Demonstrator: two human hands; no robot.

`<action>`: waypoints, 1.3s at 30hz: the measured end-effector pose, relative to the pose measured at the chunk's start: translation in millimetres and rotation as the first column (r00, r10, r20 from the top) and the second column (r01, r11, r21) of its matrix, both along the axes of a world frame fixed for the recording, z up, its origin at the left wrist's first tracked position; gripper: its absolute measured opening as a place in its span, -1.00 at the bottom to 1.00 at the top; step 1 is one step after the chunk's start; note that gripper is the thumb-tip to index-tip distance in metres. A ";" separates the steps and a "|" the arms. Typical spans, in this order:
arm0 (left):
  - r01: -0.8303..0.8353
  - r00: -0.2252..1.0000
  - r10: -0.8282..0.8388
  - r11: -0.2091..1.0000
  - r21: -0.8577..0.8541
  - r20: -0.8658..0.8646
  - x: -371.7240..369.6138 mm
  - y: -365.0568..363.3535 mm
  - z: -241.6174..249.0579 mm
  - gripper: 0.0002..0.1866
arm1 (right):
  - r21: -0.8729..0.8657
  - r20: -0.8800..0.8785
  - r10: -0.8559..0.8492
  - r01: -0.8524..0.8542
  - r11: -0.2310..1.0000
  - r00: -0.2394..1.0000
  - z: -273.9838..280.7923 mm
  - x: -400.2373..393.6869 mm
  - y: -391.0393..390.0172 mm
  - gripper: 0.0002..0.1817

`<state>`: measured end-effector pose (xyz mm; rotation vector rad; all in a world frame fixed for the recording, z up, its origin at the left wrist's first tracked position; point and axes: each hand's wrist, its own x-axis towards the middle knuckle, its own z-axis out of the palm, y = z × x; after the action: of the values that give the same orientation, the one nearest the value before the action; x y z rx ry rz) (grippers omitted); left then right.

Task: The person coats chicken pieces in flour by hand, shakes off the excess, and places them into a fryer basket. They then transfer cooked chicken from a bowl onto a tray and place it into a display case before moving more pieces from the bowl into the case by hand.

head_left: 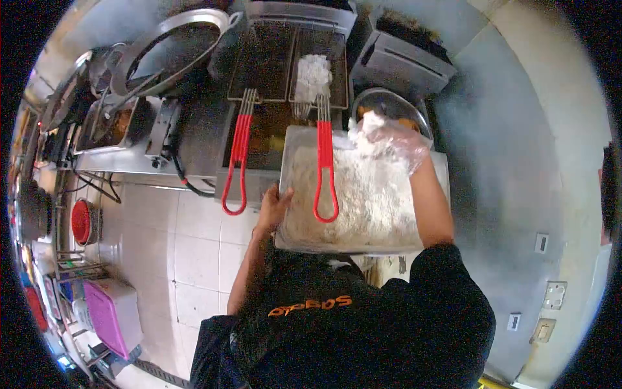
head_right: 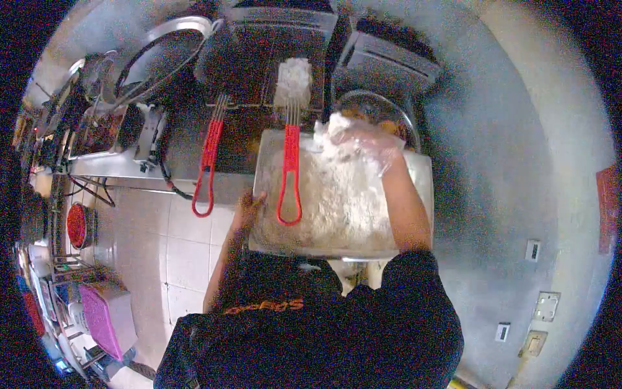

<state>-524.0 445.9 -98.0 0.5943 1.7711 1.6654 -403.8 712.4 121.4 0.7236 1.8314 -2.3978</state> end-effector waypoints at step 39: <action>0.060 0.996 -0.053 0.992 -0.111 0.070 -8.8 -2.4 -10.7 -0.70 | 0.857 0.502 0.315 -0.513 -0.055 0.805 -68.0 -6.4 11.7 -0.80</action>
<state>-532.7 443.5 -108.6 0.5271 1.7710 1.5185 -410.2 724.0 53.3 0.1488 2.8425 -0.3322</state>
